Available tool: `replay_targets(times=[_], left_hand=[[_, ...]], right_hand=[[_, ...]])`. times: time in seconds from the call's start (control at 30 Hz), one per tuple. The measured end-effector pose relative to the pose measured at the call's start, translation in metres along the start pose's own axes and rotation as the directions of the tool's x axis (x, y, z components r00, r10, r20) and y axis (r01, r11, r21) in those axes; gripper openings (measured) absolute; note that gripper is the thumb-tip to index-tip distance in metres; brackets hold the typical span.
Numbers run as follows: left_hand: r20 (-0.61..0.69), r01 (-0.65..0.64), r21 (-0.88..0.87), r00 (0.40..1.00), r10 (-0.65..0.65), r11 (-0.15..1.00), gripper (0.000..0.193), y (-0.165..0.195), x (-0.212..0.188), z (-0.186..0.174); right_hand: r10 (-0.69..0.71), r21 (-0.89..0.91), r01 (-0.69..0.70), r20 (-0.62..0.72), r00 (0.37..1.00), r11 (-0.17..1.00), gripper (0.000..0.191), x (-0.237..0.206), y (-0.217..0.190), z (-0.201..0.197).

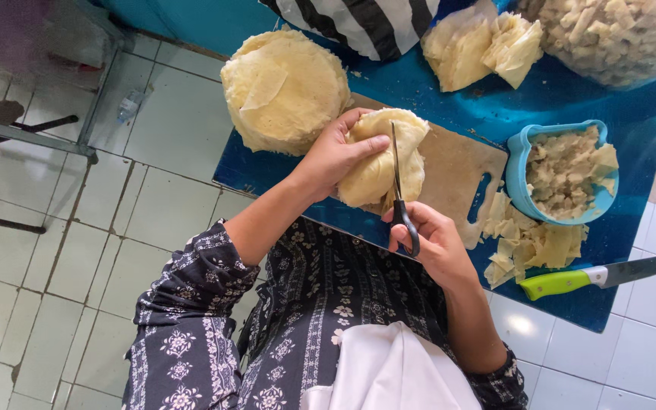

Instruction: The person peels thin round pastry sheets from a large stack and aligns them into a neat pile on a cutting board. They then cut the stacked sheets in half with scissors and trim the edges with a knife, placing trimmed scraps into a blue bowl.

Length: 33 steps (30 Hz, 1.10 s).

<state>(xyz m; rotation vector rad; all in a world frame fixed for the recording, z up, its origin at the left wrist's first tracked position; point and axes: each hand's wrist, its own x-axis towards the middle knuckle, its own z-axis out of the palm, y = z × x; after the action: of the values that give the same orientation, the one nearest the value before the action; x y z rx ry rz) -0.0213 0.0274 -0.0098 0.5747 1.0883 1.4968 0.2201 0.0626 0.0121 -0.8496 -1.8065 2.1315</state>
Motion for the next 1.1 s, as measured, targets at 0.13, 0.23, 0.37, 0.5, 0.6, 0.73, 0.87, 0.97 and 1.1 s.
replay_targets(times=[0.13, 0.23, 0.37, 0.5, 0.6, 0.73, 0.87, 0.97, 1.1], left_hand=[[-0.039, -0.081, 0.044, 0.996, 0.083, 0.996, 0.039, -0.006, 0.001, 0.0], [-0.071, -0.1, 0.066, 0.992, 0.105, 0.993, 0.038, -0.008, 0.001, -0.002], [-0.05, -0.119, 0.101, 0.991, 0.124, 0.988, 0.036, -0.005, 0.001, -0.003], [-0.02, -0.041, 0.163, 0.999, 0.045, 0.986, 0.039, -0.001, 0.001, -0.002], [0.021, -0.102, 0.135, 0.995, 0.1, 0.986, 0.039, 0.001, 0.001, -0.002], [0.066, -0.206, 0.127, 0.978, 0.199, 0.97, 0.042, 0.001, -0.002, -0.003], [-0.024, -0.063, 0.176, 0.997, 0.068, 0.982, 0.048, 0.004, -0.001, -0.005], [0.021, 0.091, 0.08, 0.995, -0.093, 0.993, 0.05, 0.01, 0.001, -0.009], [0.071, 0.152, 0.035, 0.985, -0.154, 0.988, 0.048, 0.014, 0.002, -0.01]], right_hand=[[0.022, -0.025, -0.023, -0.016, 1.0, 0.999, 0.032, -0.002, -0.001, 0.004], [0.162, -0.053, -0.162, -0.001, 0.987, 0.985, 0.034, -0.006, -0.006, 0.004], [0.246, -0.018, -0.245, 0.039, 0.969, 0.969, 0.037, -0.009, -0.011, 0.002], [0.116, 0.006, -0.116, -0.014, 0.993, 0.993, 0.039, -0.006, -0.007, 0.004], [0.081, 0.056, -0.079, -0.026, 0.996, 0.995, 0.04, -0.002, -0.001, 0.007], [0.05, 0.063, -0.047, -0.054, 0.997, 0.997, 0.037, 0.0, 0.005, 0.009], [0.008, 0.038, -0.005, -0.067, 0.998, 0.999, 0.034, -0.001, 0.007, 0.01], [0.01, 0.023, -0.008, -0.087, 0.996, 1.0, 0.034, -0.002, 0.006, 0.01], [0.019, 0.007, -0.019, -0.091, 0.996, 1.0, 0.032, 0.0, 0.004, 0.011]])
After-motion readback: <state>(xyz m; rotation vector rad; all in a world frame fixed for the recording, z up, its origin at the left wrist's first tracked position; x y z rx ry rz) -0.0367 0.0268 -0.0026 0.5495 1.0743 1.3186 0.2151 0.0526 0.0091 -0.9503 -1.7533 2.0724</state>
